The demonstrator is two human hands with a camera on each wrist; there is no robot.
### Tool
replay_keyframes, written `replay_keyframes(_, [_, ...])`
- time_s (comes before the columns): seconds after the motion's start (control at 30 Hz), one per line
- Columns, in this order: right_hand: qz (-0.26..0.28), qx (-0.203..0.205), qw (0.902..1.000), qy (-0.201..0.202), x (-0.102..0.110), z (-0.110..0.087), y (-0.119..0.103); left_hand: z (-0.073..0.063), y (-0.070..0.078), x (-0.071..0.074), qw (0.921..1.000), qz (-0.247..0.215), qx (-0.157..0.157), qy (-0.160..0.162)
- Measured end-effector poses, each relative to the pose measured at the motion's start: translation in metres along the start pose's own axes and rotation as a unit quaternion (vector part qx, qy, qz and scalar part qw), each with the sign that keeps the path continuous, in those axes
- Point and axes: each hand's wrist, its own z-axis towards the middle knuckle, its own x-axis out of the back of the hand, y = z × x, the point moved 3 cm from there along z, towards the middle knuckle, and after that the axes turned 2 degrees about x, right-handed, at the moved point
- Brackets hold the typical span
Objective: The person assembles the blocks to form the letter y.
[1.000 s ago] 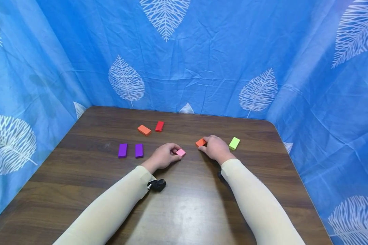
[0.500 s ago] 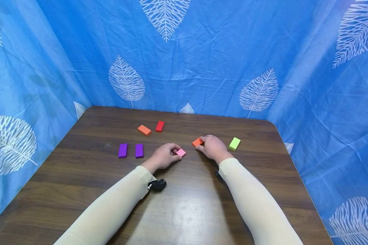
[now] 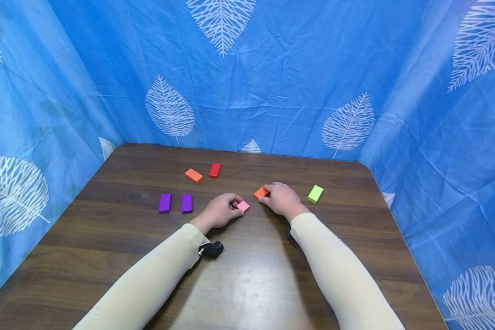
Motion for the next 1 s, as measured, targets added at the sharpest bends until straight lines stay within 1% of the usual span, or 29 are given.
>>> replay_keyframes(0.2, [0.002, 0.004, 1.0000, -0.001, -0.002, 0.001, -0.004, -0.001, 0.000, 0.000, 1.0000, -0.004, 0.007, -0.001])
replay_keyframes(0.5, [0.013, 0.010, 0.9999, 0.000, -0.005, 0.002, -0.011, -0.001, 0.001, -0.001, 1.0000, -0.001, 0.000, 0.004])
replay_keyframes(1.0, [0.015, 0.026, 0.9995, 0.001, -0.009, -0.001, -0.021, -0.001, -0.002, -0.004, 0.9999, -0.008, 0.004, 0.008])
